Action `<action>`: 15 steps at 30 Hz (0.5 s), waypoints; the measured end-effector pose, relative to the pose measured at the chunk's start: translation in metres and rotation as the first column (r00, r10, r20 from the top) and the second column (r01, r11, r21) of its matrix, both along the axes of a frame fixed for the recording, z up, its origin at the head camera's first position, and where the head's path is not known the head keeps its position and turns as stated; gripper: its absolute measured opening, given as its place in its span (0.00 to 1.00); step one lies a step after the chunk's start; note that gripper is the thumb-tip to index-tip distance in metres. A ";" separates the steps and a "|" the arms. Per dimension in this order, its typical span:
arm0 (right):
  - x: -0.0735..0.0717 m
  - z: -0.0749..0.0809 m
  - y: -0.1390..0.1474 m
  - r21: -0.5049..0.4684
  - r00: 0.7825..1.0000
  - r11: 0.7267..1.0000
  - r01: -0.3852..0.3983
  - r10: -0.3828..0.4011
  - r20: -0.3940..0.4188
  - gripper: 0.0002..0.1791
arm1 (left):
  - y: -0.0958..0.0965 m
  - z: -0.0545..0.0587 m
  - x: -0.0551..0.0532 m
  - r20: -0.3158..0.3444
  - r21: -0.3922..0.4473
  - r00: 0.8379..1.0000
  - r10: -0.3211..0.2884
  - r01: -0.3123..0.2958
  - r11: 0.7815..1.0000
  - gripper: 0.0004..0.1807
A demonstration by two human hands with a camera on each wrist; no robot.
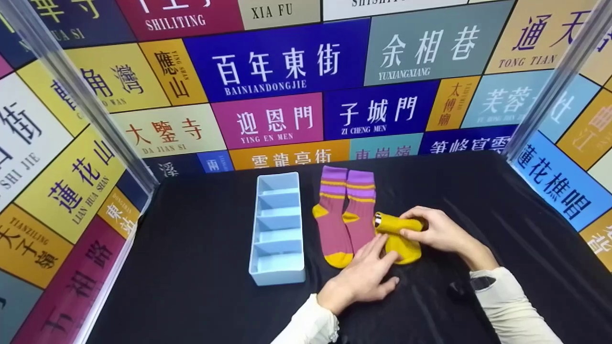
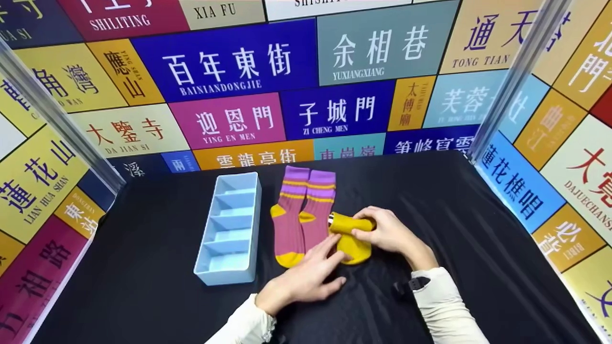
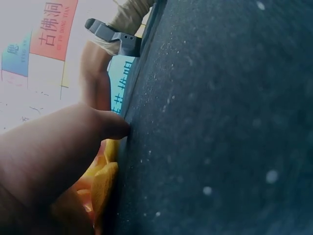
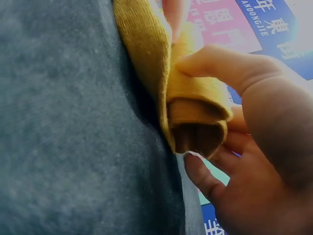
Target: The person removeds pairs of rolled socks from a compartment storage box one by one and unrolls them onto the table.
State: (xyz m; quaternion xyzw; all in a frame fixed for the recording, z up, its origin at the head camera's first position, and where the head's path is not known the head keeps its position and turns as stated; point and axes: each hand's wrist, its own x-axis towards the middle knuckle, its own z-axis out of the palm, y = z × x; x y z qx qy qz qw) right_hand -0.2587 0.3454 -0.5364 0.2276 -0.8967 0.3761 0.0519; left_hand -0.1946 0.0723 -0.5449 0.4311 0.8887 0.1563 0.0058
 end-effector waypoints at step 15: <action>-0.002 -0.001 -0.002 0.008 0.987 0.987 0.164 -0.163 -0.008 0.14 | -0.002 0.003 0.000 0.023 -0.008 1.000 -0.015 0.015 1.000 0.24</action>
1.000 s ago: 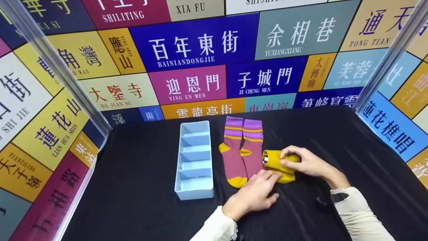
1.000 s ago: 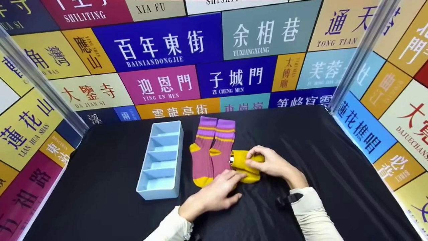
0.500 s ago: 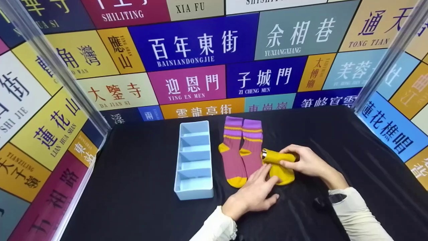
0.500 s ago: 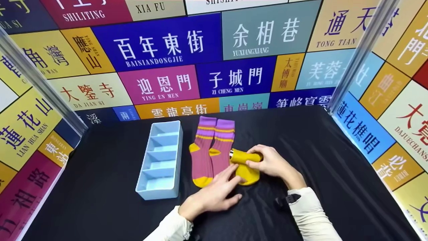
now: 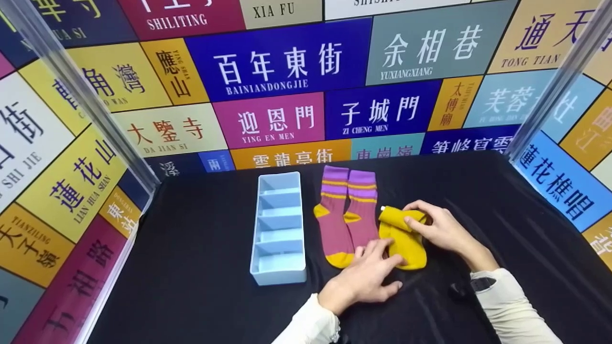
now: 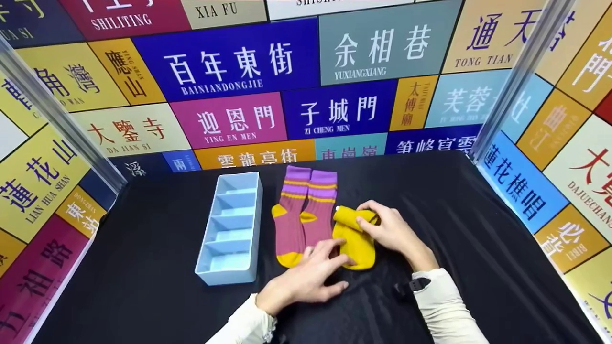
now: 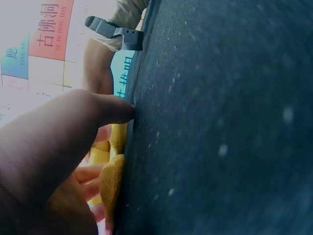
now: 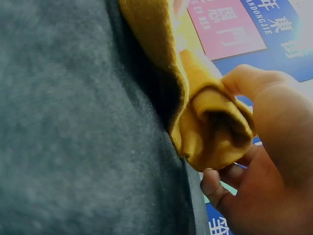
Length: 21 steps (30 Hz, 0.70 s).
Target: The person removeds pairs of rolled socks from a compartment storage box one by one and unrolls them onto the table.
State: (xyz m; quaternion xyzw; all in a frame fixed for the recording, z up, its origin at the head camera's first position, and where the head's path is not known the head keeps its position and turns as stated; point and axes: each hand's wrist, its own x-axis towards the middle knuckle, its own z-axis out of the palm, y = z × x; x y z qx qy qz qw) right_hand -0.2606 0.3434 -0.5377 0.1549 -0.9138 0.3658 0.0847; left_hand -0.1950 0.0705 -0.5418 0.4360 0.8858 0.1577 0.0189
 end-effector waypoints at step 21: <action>-0.002 -0.007 0.002 0.062 0.985 0.997 0.046 -0.034 -0.172 0.15 | 0.003 0.001 0.005 0.006 0.015 0.999 -0.036 0.036 0.999 0.25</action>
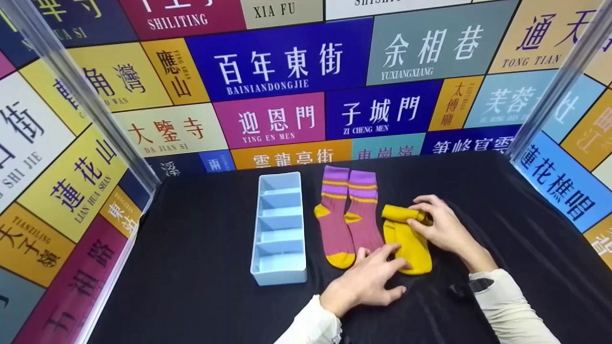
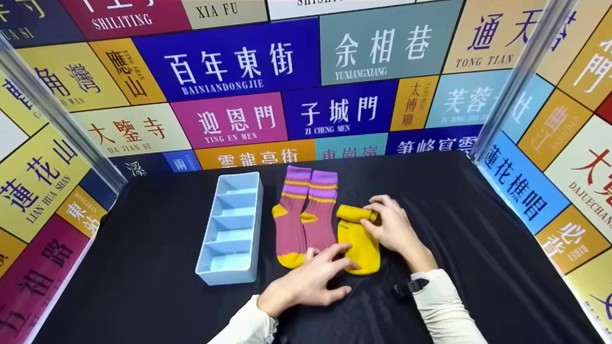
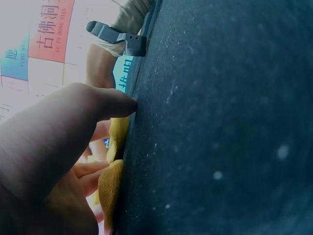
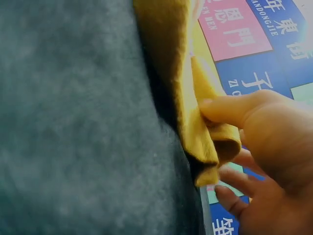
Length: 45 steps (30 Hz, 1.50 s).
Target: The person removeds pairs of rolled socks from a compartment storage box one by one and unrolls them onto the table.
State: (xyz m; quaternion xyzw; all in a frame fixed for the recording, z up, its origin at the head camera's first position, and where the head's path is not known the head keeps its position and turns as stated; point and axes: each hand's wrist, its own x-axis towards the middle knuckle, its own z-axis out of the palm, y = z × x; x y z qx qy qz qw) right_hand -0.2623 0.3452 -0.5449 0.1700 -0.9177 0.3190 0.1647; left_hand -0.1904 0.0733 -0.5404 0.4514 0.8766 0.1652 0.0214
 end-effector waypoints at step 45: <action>-0.048 0.008 0.004 0.149 0.986 0.989 -0.010 -0.016 0.167 0.19 | 0.001 -0.002 -0.002 -0.115 0.049 0.992 -0.051 0.057 0.997 0.22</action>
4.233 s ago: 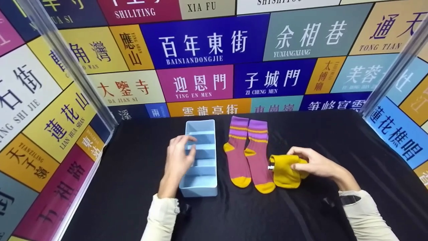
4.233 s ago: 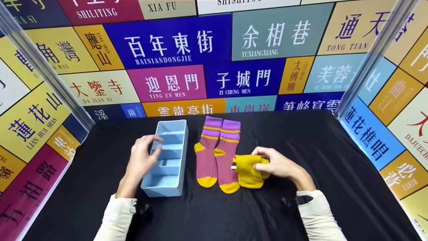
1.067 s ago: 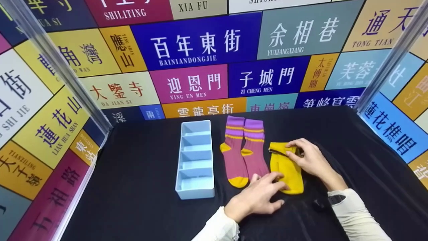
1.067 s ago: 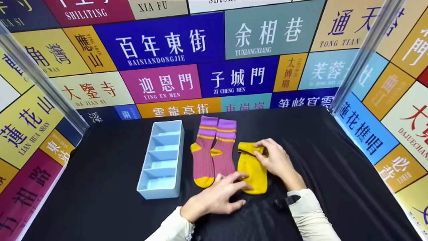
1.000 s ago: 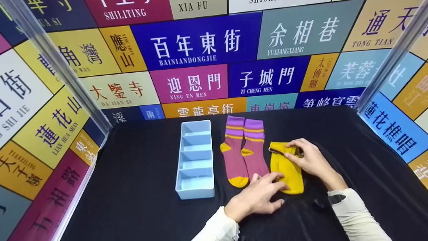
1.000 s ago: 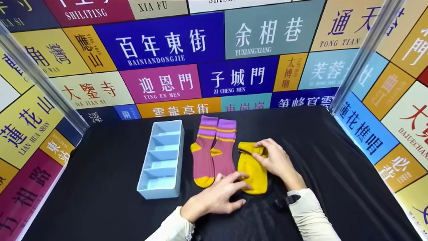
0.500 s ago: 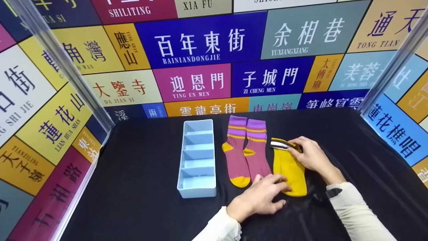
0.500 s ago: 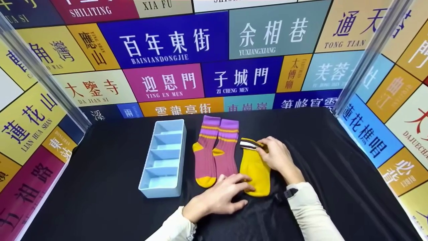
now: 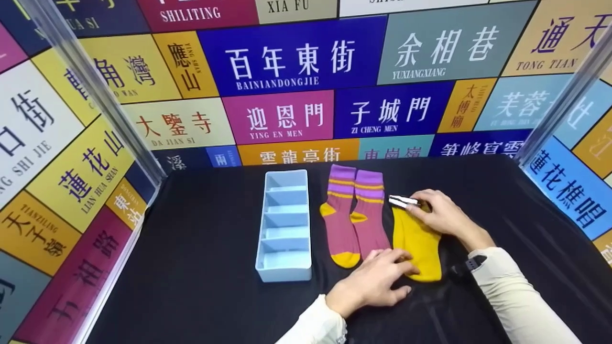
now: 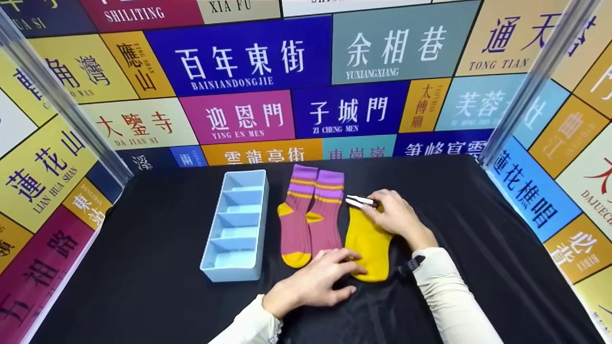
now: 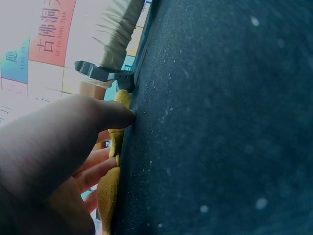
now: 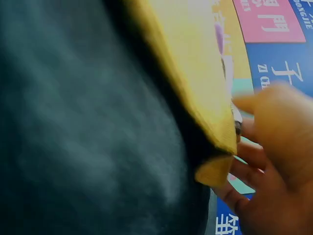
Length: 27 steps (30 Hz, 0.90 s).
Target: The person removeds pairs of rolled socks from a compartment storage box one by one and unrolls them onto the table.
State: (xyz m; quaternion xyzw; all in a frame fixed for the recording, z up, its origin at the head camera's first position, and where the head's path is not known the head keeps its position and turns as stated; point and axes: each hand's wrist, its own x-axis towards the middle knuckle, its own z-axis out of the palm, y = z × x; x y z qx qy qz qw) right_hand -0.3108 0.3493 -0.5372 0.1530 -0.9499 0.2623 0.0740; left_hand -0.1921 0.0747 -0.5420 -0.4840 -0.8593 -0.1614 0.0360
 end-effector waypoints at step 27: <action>-0.047 -0.002 -0.017 -0.099 0.977 0.974 0.205 -0.209 -0.031 0.17 | -0.002 0.002 -0.001 0.032 -0.009 0.999 -0.007 0.007 1.000 0.24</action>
